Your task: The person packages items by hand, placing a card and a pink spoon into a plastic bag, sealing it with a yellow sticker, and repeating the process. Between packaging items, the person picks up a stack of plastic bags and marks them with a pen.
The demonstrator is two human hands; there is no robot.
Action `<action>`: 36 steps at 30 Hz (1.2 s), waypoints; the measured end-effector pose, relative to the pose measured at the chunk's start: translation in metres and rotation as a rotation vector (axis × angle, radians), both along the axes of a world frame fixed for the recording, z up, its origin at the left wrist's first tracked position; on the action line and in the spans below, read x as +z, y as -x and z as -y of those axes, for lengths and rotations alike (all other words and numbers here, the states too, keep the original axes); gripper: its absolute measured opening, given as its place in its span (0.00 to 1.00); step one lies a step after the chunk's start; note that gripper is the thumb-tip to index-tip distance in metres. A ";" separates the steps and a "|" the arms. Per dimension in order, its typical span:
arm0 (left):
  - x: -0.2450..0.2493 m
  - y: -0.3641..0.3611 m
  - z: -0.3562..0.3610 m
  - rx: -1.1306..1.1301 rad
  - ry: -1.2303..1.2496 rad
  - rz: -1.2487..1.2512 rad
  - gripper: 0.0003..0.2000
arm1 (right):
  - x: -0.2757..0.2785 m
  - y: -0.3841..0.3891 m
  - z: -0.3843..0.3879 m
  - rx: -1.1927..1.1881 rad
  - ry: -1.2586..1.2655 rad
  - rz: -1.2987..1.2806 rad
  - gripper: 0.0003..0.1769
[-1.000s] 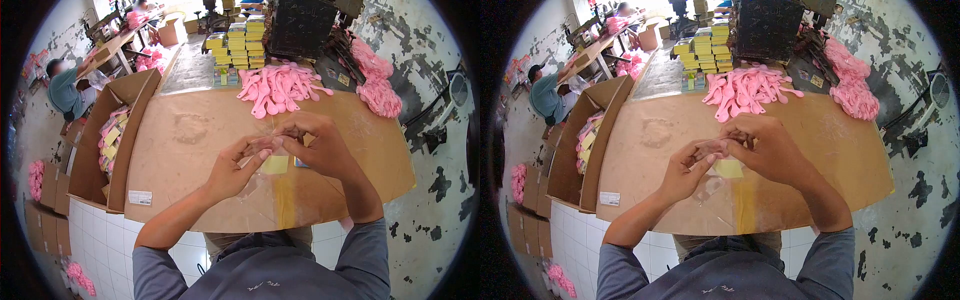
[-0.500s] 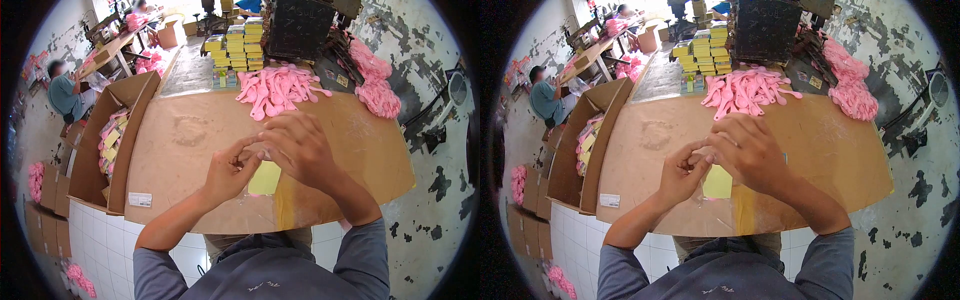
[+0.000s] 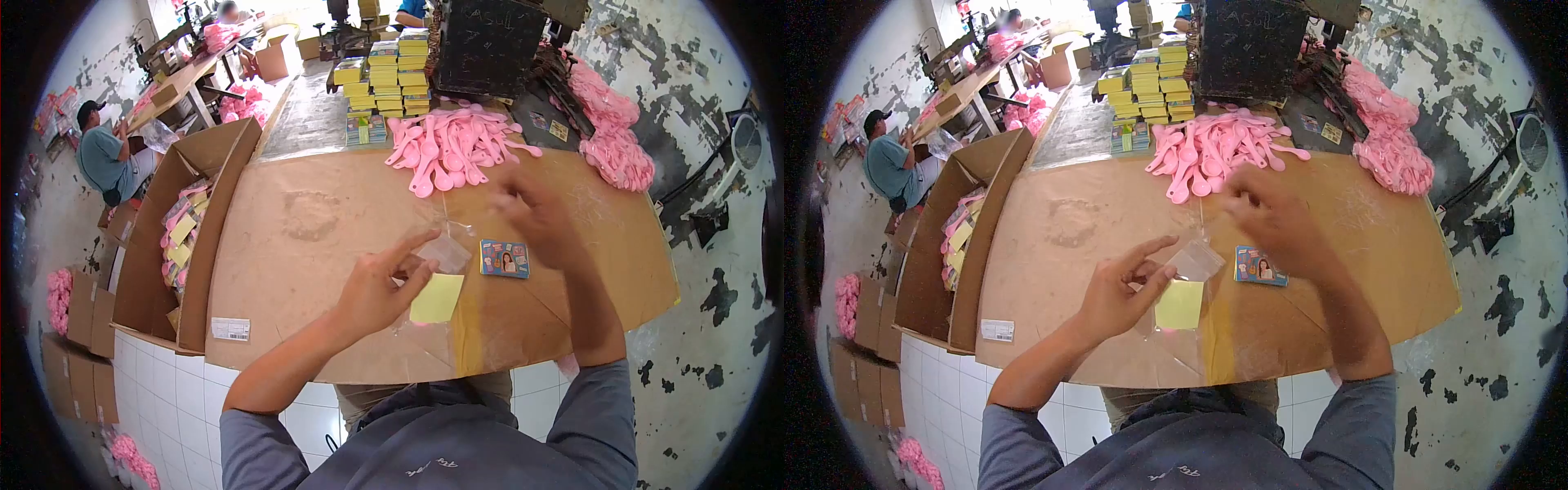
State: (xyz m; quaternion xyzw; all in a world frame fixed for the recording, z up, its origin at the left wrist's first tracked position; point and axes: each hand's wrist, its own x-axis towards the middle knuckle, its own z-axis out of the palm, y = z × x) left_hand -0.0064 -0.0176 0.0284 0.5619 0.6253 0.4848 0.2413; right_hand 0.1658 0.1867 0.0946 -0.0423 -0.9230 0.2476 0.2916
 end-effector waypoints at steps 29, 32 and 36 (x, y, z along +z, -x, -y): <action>-0.013 0.014 -0.015 0.024 0.093 0.582 0.13 | -0.064 0.009 0.019 0.176 0.786 0.229 0.19; -0.019 0.020 -0.016 0.039 0.070 0.525 0.12 | -0.066 0.014 0.019 0.186 0.951 0.212 0.15; -0.021 0.017 -0.017 0.015 -0.019 0.547 0.11 | -0.075 0.012 0.015 0.095 0.950 0.150 0.11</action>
